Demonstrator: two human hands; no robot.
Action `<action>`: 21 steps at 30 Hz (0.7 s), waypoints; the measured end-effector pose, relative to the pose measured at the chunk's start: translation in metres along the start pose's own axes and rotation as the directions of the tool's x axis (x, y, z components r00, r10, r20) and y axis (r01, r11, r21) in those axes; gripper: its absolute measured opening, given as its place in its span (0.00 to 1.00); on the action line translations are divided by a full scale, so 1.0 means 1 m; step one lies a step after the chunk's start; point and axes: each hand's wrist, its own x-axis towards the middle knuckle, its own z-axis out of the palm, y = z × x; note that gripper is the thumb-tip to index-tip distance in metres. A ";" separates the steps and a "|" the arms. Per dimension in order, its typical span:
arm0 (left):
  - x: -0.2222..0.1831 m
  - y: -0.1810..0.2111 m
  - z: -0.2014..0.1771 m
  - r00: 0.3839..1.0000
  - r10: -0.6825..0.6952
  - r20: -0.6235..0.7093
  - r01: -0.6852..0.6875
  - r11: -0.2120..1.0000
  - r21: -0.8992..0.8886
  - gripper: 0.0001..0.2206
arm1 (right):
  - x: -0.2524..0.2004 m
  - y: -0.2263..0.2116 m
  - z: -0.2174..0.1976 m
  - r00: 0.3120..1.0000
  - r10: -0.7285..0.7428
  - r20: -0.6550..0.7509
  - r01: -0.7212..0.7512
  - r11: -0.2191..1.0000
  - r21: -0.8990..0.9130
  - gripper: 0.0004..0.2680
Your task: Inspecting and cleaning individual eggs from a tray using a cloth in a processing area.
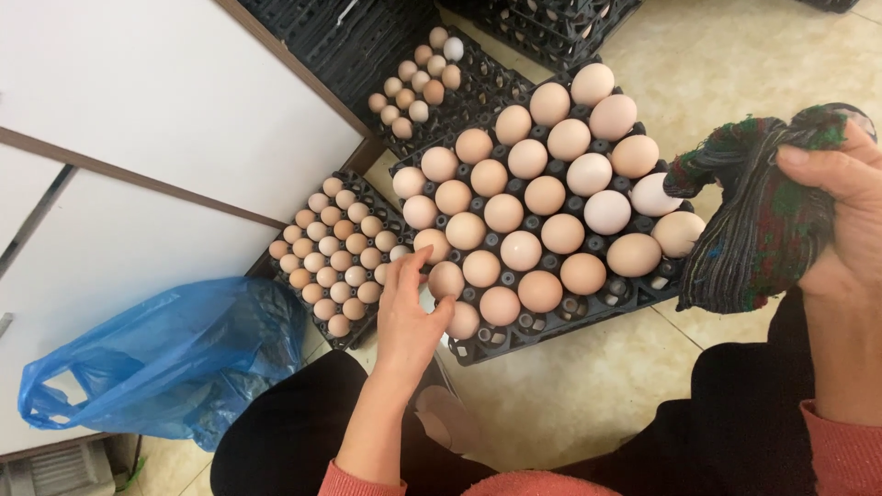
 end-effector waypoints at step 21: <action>-0.055 -0.030 -0.014 0.935 -0.254 0.248 0.319 0.296 -0.900 0.28 | 0.000 0.035 -0.047 0.949 -0.202 0.242 0.278 0.900 -0.337 0.19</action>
